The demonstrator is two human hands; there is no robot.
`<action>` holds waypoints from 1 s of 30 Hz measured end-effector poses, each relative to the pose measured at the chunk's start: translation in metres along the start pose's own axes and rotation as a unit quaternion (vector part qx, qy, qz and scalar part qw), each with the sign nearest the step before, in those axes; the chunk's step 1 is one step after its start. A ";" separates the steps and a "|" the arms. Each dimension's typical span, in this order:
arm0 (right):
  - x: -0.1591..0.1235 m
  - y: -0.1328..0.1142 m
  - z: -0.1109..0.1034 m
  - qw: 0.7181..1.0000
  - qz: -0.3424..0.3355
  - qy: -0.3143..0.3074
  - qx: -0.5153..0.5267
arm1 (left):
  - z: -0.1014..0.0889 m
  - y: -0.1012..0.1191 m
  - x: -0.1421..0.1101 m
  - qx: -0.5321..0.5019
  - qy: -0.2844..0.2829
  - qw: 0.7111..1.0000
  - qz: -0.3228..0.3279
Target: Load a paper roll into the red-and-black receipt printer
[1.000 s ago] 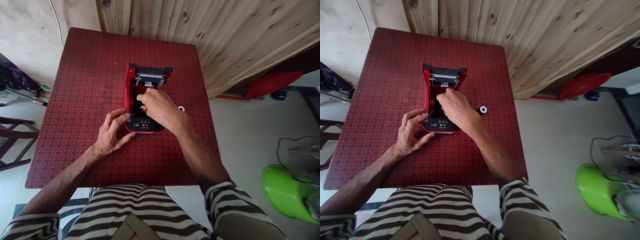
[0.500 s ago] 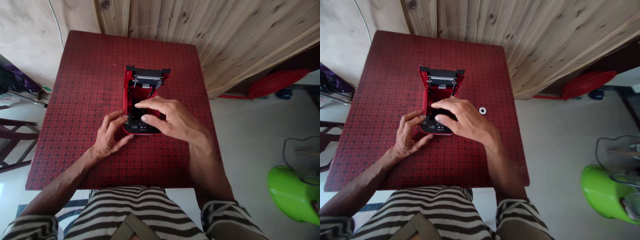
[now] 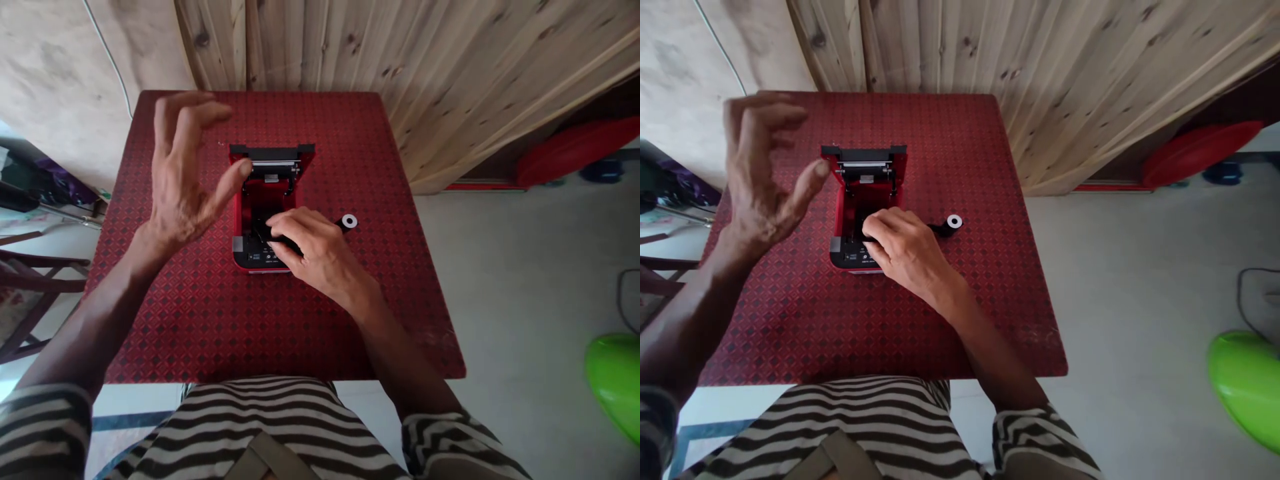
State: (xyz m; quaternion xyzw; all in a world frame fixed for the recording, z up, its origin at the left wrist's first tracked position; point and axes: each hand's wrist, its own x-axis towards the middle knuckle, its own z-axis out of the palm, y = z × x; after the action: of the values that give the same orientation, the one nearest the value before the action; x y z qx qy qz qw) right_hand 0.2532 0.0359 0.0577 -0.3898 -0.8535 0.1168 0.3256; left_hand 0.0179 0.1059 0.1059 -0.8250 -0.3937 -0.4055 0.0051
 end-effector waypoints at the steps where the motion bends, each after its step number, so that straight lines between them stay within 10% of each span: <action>1: 0.000 0.000 0.000 1.000 -0.001 -0.003 -0.004 | 0.006 -0.006 0.011 0.004 -0.021 1.000 0.009; 6: 0.002 -0.005 -0.004 0.999 -0.011 -0.008 -0.030 | 0.031 -0.012 0.022 -0.082 -0.122 0.989 -0.016; 21: -0.027 -0.031 -0.012 0.986 -0.065 0.037 -0.152 | 0.013 0.018 -0.058 -0.078 -0.180 0.979 0.046; 30: -0.034 -0.028 -0.008 0.993 -0.008 0.044 -0.109 | 0.013 0.019 -0.065 -0.056 -0.198 0.976 0.066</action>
State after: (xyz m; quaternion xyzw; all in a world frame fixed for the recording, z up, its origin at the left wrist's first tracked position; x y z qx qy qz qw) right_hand 0.2582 -0.0084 0.0613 -0.4207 -0.8491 0.0035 0.3193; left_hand 0.0156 0.0547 0.0589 -0.9119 -0.3086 -0.2545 -0.0920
